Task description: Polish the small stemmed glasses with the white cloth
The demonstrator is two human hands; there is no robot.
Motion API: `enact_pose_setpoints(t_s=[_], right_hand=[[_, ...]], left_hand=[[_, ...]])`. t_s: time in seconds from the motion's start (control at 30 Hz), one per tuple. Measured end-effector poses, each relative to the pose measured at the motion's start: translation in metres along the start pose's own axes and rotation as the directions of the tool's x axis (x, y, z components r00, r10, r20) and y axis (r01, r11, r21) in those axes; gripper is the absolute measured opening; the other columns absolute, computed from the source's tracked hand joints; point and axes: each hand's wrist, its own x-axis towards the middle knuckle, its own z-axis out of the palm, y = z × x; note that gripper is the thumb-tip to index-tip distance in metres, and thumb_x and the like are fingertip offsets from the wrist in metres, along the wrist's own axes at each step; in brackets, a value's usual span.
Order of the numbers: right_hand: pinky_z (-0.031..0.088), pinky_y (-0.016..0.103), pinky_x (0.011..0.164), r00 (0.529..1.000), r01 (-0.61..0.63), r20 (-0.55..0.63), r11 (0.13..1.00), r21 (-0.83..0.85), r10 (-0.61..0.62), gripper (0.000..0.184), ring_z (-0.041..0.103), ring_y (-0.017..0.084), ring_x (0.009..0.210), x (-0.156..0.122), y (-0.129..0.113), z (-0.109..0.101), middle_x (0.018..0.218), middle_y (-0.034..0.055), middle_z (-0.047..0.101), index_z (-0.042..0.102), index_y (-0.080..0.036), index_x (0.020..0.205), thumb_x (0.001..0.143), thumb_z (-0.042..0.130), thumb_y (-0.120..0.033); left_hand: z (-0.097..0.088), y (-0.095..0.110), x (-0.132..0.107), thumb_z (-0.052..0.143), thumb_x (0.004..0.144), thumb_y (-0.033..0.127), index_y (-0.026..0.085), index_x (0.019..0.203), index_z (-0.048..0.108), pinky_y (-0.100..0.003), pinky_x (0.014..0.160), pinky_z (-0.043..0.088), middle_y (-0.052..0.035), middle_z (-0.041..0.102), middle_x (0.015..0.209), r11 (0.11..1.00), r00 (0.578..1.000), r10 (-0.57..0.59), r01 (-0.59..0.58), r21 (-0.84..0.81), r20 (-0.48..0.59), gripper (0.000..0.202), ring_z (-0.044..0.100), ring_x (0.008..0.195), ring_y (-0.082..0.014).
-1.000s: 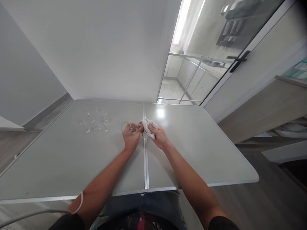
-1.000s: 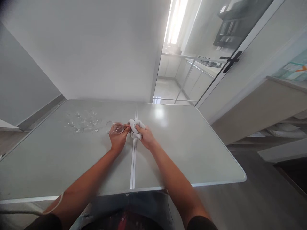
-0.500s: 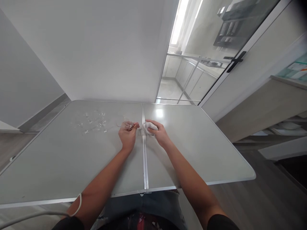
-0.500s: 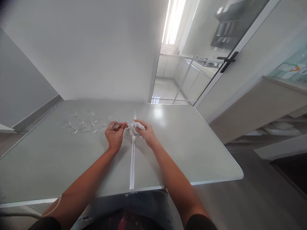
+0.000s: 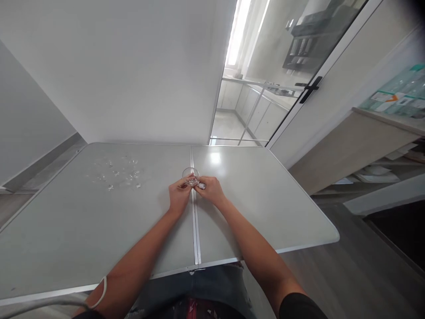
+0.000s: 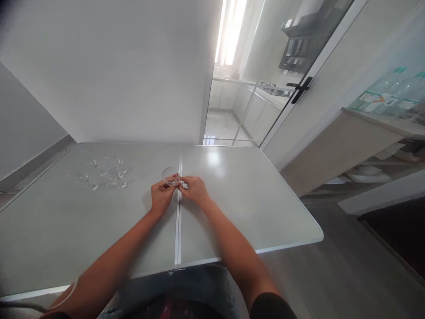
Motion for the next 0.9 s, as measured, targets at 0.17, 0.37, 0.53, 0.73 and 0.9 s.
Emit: enact_pose_setpoints(t_s=[0.17,0.37,0.53,0.73,0.9], right_hand=[[0.038,0.022,0.066,1.000,-0.002,-0.024,0.990,-0.143,-0.001,0.017,0.060,0.013,0.075,0.001,0.001,0.003,0.091,-0.0001,0.070,0.076,-0.026,0.096,0.086,0.063,-0.030],[0.038,0.024,0.065,0.968,-0.231,-0.147,0.946,-0.229,0.201,0.021,0.063,0.016,0.076,0.010,0.041,-0.025,0.093,0.0032,0.074,0.078,-0.026,0.099,0.087,0.060,-0.029],[0.046,0.025,0.075,0.780,-0.599,-0.355,0.780,-0.181,0.516,0.028,0.069,0.022,0.090,0.012,0.088,-0.051,0.099,0.0095,0.078,0.081,-0.023,0.097,0.087,0.062,-0.041],[0.047,0.024,0.069,0.732,-0.659,-0.359,0.735,-0.156,0.580,0.025,0.071,0.020,0.082,0.011,0.102,-0.052,0.088,0.0089,0.079,0.081,-0.022,0.088,0.084,0.063,-0.038],[0.048,0.025,0.068,0.704,-0.692,-0.359,0.705,-0.155,0.613,0.025,0.071,0.021,0.081,0.012,0.105,-0.045,0.086,0.0100,0.078,0.081,-0.022,0.088,0.083,0.064,-0.039]], left_hand=[[0.002,-0.006,0.001,0.072,0.083,0.033,0.021,0.102,0.080,-0.045,0.101,0.057,-0.0082,0.076,0.116,0.999,0.998,0.022,-0.024,0.045,0.059,0.024,0.071,0.110,-0.0273],[0.003,-0.003,-0.002,0.071,0.085,0.040,0.024,0.099,0.079,-0.038,0.091,0.059,-0.0058,0.077,0.108,0.973,0.992,0.118,-0.125,0.195,0.046,0.022,0.072,0.099,-0.0221],[0.005,-0.005,-0.005,0.070,0.084,0.044,0.023,0.079,0.075,-0.028,0.058,0.050,-0.0013,0.070,0.074,0.982,0.995,0.008,-0.026,0.188,0.095,0.022,0.064,0.056,-0.0145],[0.002,-0.018,0.000,0.065,0.086,0.043,0.022,0.079,0.071,-0.025,0.049,0.036,0.0037,0.053,0.051,0.976,0.964,-0.087,0.032,0.216,0.250,0.023,0.058,0.046,-0.0144],[0.000,-0.020,0.004,0.059,0.090,0.044,0.021,0.081,0.066,-0.024,0.050,0.034,0.0043,0.049,0.051,0.977,0.947,-0.159,0.111,0.182,0.278,0.027,0.052,0.047,-0.0122]])
